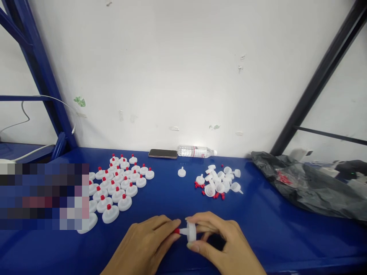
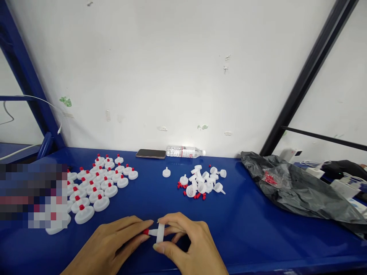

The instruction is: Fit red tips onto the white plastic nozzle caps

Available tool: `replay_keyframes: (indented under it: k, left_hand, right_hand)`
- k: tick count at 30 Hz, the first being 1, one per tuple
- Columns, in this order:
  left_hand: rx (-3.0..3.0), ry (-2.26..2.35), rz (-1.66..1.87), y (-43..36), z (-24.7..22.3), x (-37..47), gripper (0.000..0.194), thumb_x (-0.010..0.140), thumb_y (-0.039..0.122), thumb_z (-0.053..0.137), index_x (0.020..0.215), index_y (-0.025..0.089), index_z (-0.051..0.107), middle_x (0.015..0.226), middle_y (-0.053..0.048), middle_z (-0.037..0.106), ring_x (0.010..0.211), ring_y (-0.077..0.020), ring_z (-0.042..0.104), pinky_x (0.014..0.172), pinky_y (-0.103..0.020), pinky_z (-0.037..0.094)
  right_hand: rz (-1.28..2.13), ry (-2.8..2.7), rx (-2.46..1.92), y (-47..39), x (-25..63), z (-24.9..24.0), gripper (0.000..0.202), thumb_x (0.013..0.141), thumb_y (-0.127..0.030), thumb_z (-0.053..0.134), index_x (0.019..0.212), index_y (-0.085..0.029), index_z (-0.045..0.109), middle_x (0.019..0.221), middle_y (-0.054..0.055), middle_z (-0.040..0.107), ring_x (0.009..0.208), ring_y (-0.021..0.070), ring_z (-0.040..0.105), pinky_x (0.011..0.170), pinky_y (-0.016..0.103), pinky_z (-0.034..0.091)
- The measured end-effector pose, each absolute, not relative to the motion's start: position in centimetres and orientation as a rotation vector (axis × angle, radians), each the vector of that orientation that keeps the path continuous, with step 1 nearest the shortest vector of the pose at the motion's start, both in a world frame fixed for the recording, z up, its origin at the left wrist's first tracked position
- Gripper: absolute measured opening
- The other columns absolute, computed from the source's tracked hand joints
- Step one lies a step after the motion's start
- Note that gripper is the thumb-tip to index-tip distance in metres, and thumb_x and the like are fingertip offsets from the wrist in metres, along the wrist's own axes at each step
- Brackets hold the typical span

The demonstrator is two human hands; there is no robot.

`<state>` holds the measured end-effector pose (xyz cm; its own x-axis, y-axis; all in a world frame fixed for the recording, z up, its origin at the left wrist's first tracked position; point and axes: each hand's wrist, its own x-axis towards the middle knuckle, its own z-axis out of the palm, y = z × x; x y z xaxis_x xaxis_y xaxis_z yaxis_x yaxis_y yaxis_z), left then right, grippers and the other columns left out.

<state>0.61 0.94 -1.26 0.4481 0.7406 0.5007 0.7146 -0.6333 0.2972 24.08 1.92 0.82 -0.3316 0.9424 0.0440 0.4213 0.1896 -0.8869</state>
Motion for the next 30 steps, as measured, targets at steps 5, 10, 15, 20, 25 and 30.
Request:
replay_keyframes:
  k: [5, 10, 15, 20, 25, 30]
  left_hand:
    - [2.849, 1.328, 0.92, 0.8, -1.3, 1.1, 0.036, 0.109, 0.022, 0.034, 0.099, 0.023, 0.068, 0.081, 0.0, 0.073, 0.067, -0.0155, 0.071, 0.052, -0.023, 0.047]
    - [2.961, 1.245, 1.06, 0.3, -0.8, 1.8, 0.042, 0.11, 0.018, 0.022, 0.095, 0.021, 0.061, 0.072, 0.001, 0.068, 0.056, -0.0146, 0.065, 0.047, -0.026, 0.043]
    - [2.95, 1.225, 1.086, 0.0, -0.4, 2.3, 0.037, 0.107, 0.012, 0.026, 0.091, 0.02, 0.059, 0.07, 0.001, 0.066, 0.053, -0.0135, 0.062, 0.047, -0.025, 0.042]
    - [2.836, 1.215, 1.041, -0.1, -0.9, 2.2, 0.033, 0.1, 0.006, 0.035, 0.083, 0.02, 0.06, 0.07, 0.0, 0.066, 0.052, -0.013, 0.06, 0.048, -0.025, 0.039]
    - [2.508, 1.26, 0.946, -0.1, -0.5, 2.1, 0.032, 0.104, 0.015, 0.041, 0.094, 0.022, 0.07, 0.078, -0.001, 0.07, 0.065, -0.0137, 0.066, 0.057, -0.023, 0.043]
    - [1.981, 1.294, 0.959, 0.1, 1.4, 2.3, 0.03, 0.103, 0.044, 0.052, 0.099, 0.026, 0.076, 0.083, 0.0, 0.071, 0.066, -0.0118, 0.064, 0.057, -0.02, 0.044]
  right_hand:
    - [1.034, -1.865, -1.319, 2.2, 24.3, 0.7, 0.037, 0.073, -0.033, 0.092, 0.108, -0.041, 0.082, 0.101, -0.006, 0.084, 0.094, 0.0251, 0.077, 0.097, 0.032, 0.054]
    - [1.142, -1.753, -1.219, 2.1, 24.2, 1.0, 0.033, 0.071, -0.025, 0.094, 0.1, -0.037, 0.086, 0.089, -0.006, 0.085, 0.091, 0.0226, 0.079, 0.091, 0.024, 0.055]
    - [1.185, -1.716, -1.168, 2.1, 23.9, 1.1, 0.03, 0.071, -0.041, 0.094, 0.099, -0.032, 0.087, 0.082, -0.002, 0.085, 0.086, 0.0245, 0.08, 0.089, 0.027, 0.058]
    - [1.298, -1.681, -1.114, 2.2, 24.0, 0.8, 0.027, 0.072, -0.035, 0.093, 0.097, -0.028, 0.086, 0.077, -0.001, 0.084, 0.081, 0.0248, 0.081, 0.085, 0.027, 0.059]
    - [1.249, -1.757, -1.158, 2.3, 24.2, 0.6, 0.031, 0.078, -0.029, 0.086, 0.109, -0.027, 0.083, 0.095, 0.002, 0.085, 0.094, 0.026, 0.079, 0.09, 0.031, 0.059]
    - [1.135, -1.849, -1.166, 2.2, 24.2, 0.7, 0.032, 0.084, -0.03, 0.079, 0.117, -0.032, 0.08, 0.106, 0.001, 0.083, 0.094, 0.0233, 0.077, 0.093, 0.032, 0.058]
